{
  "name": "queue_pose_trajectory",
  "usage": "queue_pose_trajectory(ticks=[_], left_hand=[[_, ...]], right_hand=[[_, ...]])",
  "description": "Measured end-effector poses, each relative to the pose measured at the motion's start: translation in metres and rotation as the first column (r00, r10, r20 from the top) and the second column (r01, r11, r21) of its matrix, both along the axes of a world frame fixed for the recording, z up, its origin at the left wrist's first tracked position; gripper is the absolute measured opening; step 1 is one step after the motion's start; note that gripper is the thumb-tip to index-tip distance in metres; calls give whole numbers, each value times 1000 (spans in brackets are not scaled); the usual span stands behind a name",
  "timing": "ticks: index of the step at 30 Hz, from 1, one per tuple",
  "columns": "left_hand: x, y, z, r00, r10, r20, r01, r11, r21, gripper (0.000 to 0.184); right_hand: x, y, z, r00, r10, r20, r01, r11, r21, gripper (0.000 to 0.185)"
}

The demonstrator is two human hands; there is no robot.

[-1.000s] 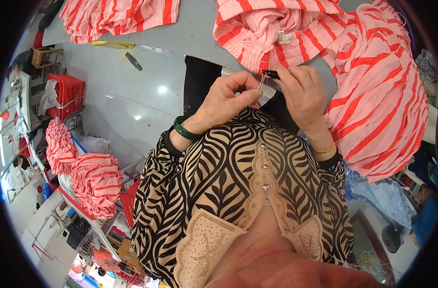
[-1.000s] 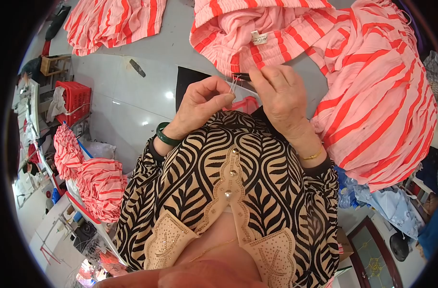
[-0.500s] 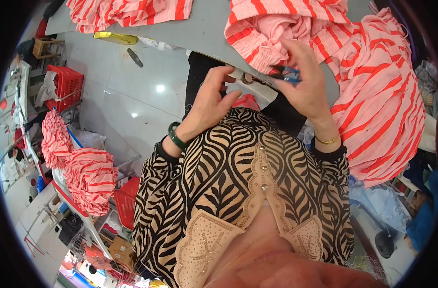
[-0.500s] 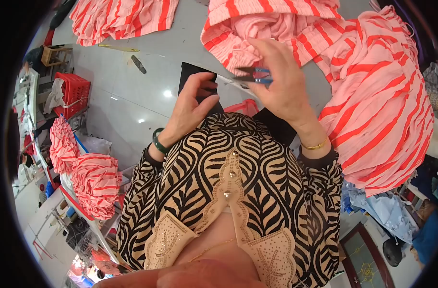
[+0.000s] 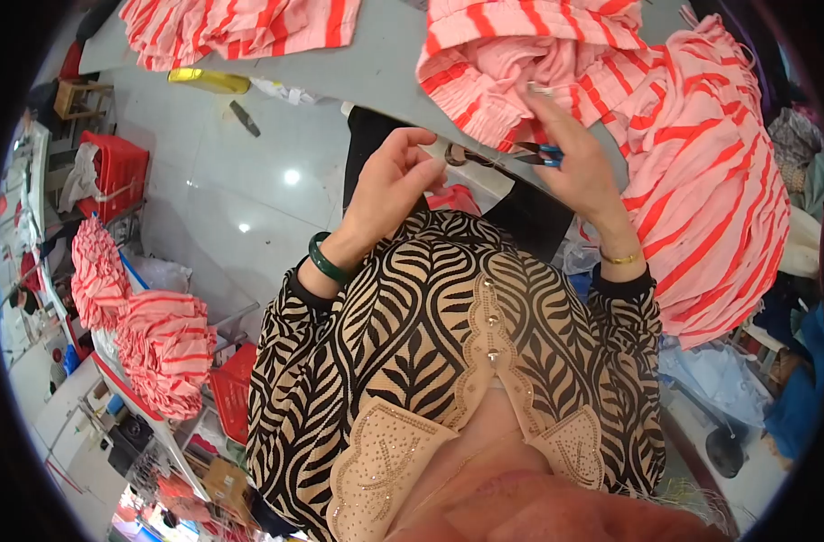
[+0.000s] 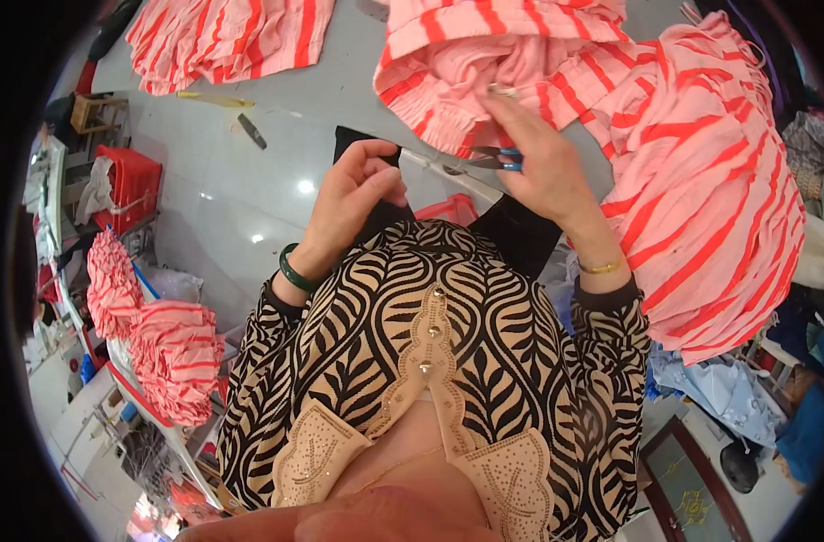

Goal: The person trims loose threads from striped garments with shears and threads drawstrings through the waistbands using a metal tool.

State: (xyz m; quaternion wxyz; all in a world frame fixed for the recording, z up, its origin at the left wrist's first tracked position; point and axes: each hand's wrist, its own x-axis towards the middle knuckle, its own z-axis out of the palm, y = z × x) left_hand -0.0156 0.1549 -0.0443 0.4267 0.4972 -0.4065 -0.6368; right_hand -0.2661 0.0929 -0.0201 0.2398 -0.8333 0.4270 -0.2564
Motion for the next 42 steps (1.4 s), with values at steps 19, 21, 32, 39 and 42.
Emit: queue_pose_trajectory(ticks=[19,21,32,39,42], left_hand=[[-19,-3,28,998,15,-57,-13,999,43,34],[-19,-7,34,992,-5,-125,12,998,54,36],[-50,-86,54,972,-189,-139,185,982,-42,27],[-82,-164,66,957,-273,-96,267,961,-75,19],[-84,-191,53,932,-282,227,335,908,-251,20]], right_hand=[[22,-20,2,959,55,280,-62,998,16,24],[21,-26,12,935,-18,353,-63,974,216,21],[15,-71,22,723,-451,523,-158,629,761,25],[10,-67,22,769,-378,516,369,921,125,37],[-15,-71,18,876,-443,190,396,886,240,35]])
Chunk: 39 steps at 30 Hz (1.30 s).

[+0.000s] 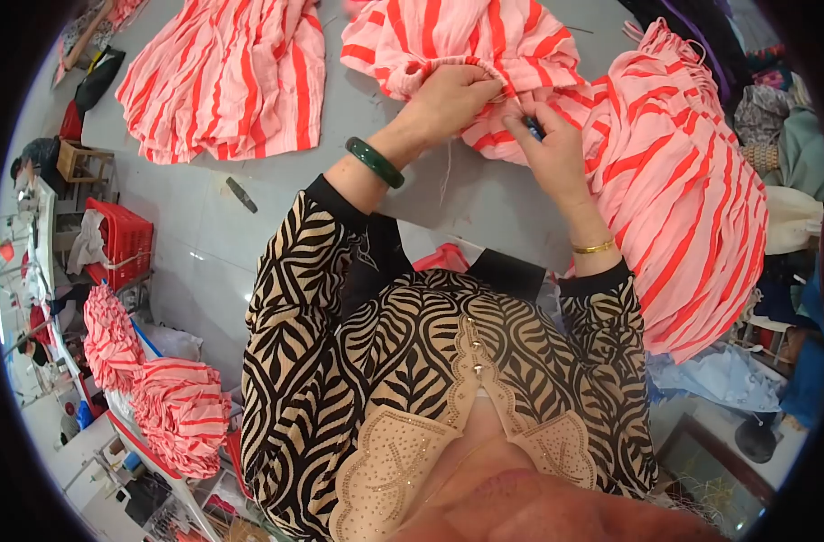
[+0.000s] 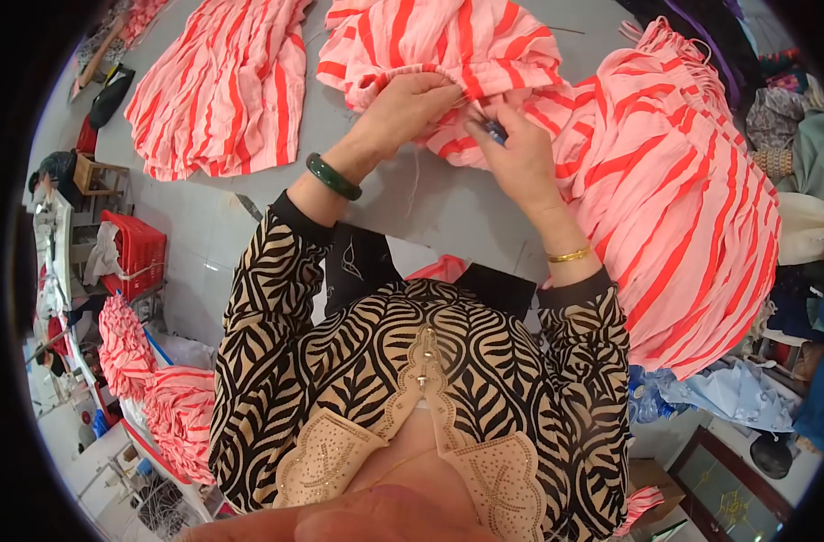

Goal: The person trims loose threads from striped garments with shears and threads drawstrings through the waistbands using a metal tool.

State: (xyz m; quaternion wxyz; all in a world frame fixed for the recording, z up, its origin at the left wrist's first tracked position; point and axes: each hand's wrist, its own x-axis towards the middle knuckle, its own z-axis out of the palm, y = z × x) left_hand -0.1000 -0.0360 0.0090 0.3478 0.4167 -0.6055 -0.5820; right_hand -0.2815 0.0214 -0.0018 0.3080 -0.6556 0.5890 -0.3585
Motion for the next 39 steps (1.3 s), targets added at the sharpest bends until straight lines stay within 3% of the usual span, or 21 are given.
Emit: queue_pose_trajectory(ticks=[1,2,3,4,7,8,10,11,14,17,20,23,29,32,35,38,39], left_hand=[[-1,-4,-10,997,38,75,-19,971,-237,19],[-2,-9,-15,986,93,136,-20,887,-461,19],[-1,2,-4,942,294,164,-106,720,-686,16],[2,-1,2,943,292,161,-92,691,-717,15],[2,-14,8,925,314,213,-20,601,-799,16],[0,-23,5,950,256,178,-51,690,-722,16],[-6,-40,-1,984,153,89,-82,840,-536,17],[-7,-43,6,989,111,101,-76,950,-303,20],[-17,-59,-8,991,107,-77,-107,994,2,22],[-20,-55,-7,989,81,-122,-80,997,10,24],[-19,-51,-4,987,65,-144,-60,998,33,24],[-19,-51,-5,988,58,-141,-55,998,26,25],[-19,-47,-1,997,44,-63,-47,998,-38,28],[-20,-49,-10,994,40,-106,-44,999,-32,29],[-16,-46,-6,999,29,-21,-30,998,-58,30],[-18,-48,-16,998,50,-46,-53,996,-77,31],[-18,-48,-16,999,49,-15,-50,995,-87,31]], right_hand=[[-12,-8,-4,996,26,80,-33,995,91,31],[-19,-9,3,917,-8,398,-71,981,183,30],[-25,-11,13,738,-74,670,-131,959,250,29],[-30,-12,18,478,-157,864,-217,932,290,28],[-35,-16,13,675,-138,725,-153,935,320,34],[-33,-17,13,747,-125,653,-119,941,316,35],[-33,-22,-1,979,-99,181,76,989,131,35],[-29,-23,-2,988,-129,-84,130,992,5,34],[-20,-19,16,960,-240,-146,206,955,-213,31],[-13,-17,49,922,-221,-319,135,953,-270,30],[-10,-29,56,802,-217,-556,-100,869,-484,28],[-5,-39,56,693,-218,-687,-212,850,-483,25],[-1,-46,54,557,-196,-807,-338,834,-436,15],[-1,-46,55,557,-162,-815,-367,832,-416,12],[-5,-45,51,531,-129,-837,-381,846,-373,16],[-12,-40,59,767,-48,-640,-235,907,-349,22],[-17,-40,59,872,10,-490,-144,961,-236,24]])
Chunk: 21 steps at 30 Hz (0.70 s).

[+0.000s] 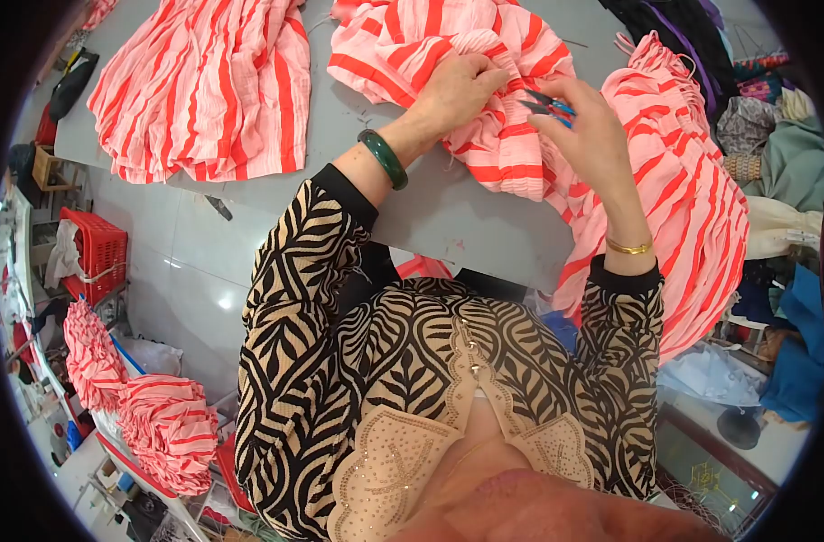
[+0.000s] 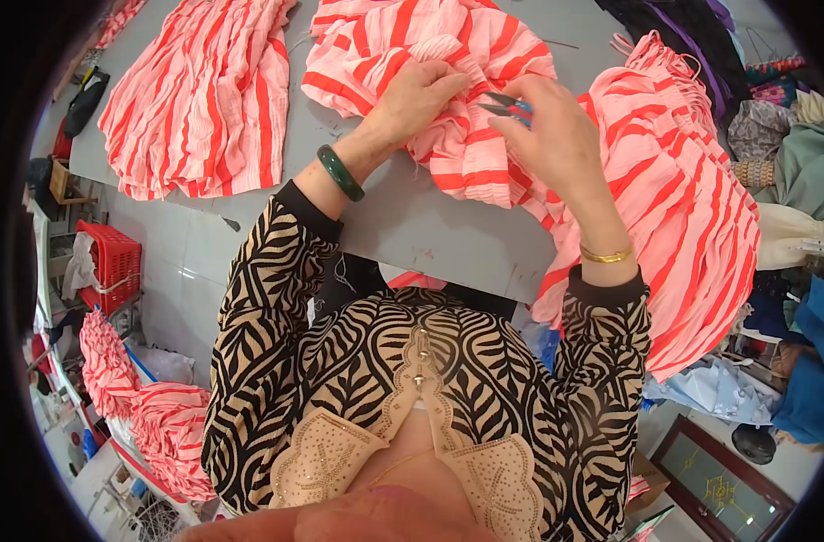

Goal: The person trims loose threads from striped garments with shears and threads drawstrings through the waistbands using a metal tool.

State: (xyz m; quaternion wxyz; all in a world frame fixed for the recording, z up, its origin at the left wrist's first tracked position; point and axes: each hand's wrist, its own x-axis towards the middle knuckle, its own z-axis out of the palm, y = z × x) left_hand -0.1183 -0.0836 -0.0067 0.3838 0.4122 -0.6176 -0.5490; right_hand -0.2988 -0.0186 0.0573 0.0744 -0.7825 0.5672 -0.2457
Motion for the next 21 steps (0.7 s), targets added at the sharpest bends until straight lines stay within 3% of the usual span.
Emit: queue_pose_trajectory(ticks=[2,5,8,11,17,20,21], left_hand=[[0,3,2,998,0,63,1,1000,-17,31],[-2,6,-1,1000,2,13,-2,1000,27,31],[-3,3,-6,998,13,-65,-9,998,62,31],[-1,7,3,999,13,-33,-10,998,68,31],[-4,5,-7,997,7,-81,-4,999,33,28],[-1,4,-6,994,-2,-112,11,997,78,28],[0,5,-4,988,4,-151,13,994,106,27]], right_hand=[[-11,-1,-2,929,-132,345,17,948,317,28],[-9,4,-10,935,-173,310,87,958,273,29],[-1,10,-8,986,-74,-149,74,997,-7,28],[4,4,-8,959,-31,-282,-9,990,-138,27],[4,-2,-11,911,19,-411,-104,977,-187,24],[1,0,-12,905,-15,-426,-47,990,-133,24],[-1,1,-11,946,-36,-321,-10,990,-139,25]])
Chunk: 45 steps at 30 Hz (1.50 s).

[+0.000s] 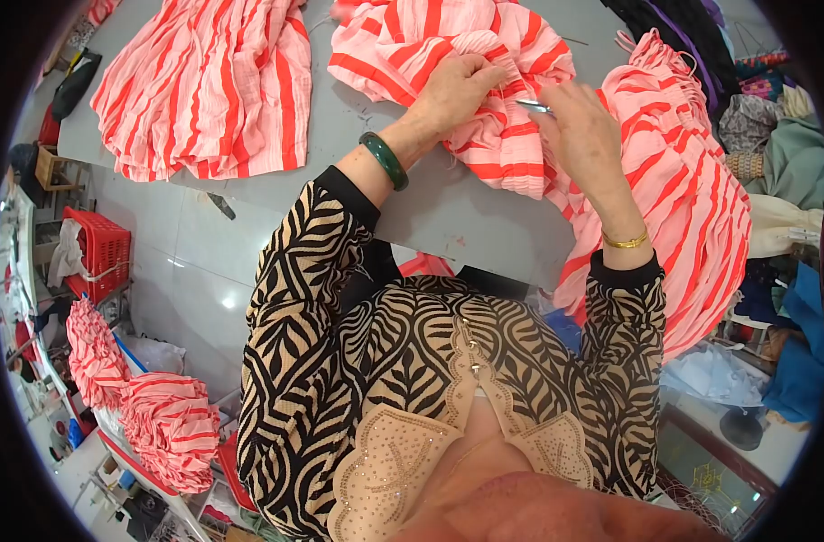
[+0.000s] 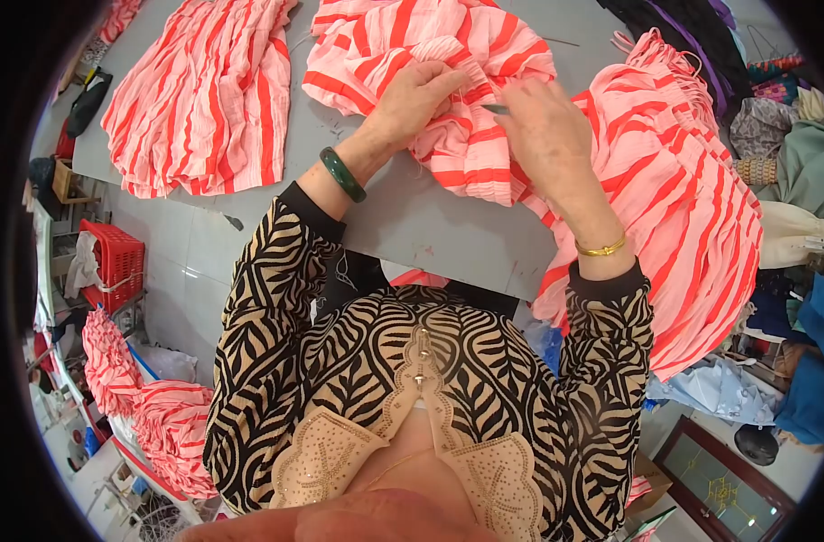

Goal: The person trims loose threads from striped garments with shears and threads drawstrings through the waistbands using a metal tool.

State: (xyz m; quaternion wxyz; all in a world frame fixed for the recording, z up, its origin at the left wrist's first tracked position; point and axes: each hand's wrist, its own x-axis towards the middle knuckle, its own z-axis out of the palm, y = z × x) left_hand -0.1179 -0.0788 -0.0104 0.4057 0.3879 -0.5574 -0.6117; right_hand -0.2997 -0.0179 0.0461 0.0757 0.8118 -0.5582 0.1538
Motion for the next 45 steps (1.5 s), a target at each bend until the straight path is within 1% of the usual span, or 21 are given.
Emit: queue_pose_trajectory(ticks=[2,5,8,11,12,14,15,16,17,18,19,21,23,24,26,29,32,33,36,40,45], left_hand=[[2,4,4,997,6,-81,-1,998,58,27],[4,3,-1,995,3,-96,1,999,40,25],[4,4,0,1000,23,-6,-23,1000,-7,24],[43,29,23,995,-72,71,75,996,-50,25],[73,48,34,962,-188,200,219,965,-146,26],[152,100,51,772,-493,402,519,853,50,16],[183,126,51,718,-586,376,555,808,199,16],[217,153,41,630,-580,516,421,814,401,15],[251,194,18,486,-296,823,281,944,174,16],[271,228,4,260,54,964,208,972,-111,19],[272,242,7,151,161,975,114,977,-179,21],[261,259,18,-95,344,934,-50,936,-350,25],[233,248,36,245,399,884,-57,916,-398,21],[211,236,43,412,412,813,-69,904,-423,19],[172,210,41,549,500,670,182,710,-680,17],[105,173,37,745,356,565,236,651,-721,17],[43,124,25,905,272,328,143,530,-836,16],[26,109,19,917,270,294,119,518,-847,16],[-10,85,7,935,274,226,48,534,-844,17],[-17,72,-8,955,185,232,47,679,-733,18],[-20,86,-8,768,486,418,233,396,-888,16]], right_hand=[[-3,1,1,974,-42,223,43,999,0,25],[-1,13,2,836,-270,477,141,947,289,26],[-8,18,-30,891,-256,374,125,932,340,28],[-11,23,-33,800,-208,563,94,970,225,25],[-16,24,-35,771,-215,599,103,971,215,24],[-23,26,-36,717,-243,654,52,953,298,23],[-25,28,-37,685,-261,680,24,941,337,23],[-26,28,-41,582,-257,772,-45,937,346,23],[-27,27,-46,467,-256,846,-115,931,345,23],[-26,27,-51,343,-258,903,-186,924,335,23],[-22,27,-53,197,-249,948,-254,921,294,20],[-25,32,-45,114,-333,936,-337,873,352,18],[-18,44,-34,-33,-351,936,-440,846,302,16],[-14,53,-29,-8,-336,942,-428,853,300,16],[-10,69,-20,48,-303,952,-393,870,297,16],[-7,64,-26,491,-85,867,-103,983,155,21],[-8,55,-54,487,-115,866,-103,977,187,28],[-7,58,-49,363,-266,893,-198,914,353,28],[-2,64,-30,210,-434,876,-281,831,480,29],[-12,62,-40,156,-461,874,-359,797,485,29],[-8,60,-54,-75,-555,829,-424,770,477,34]])
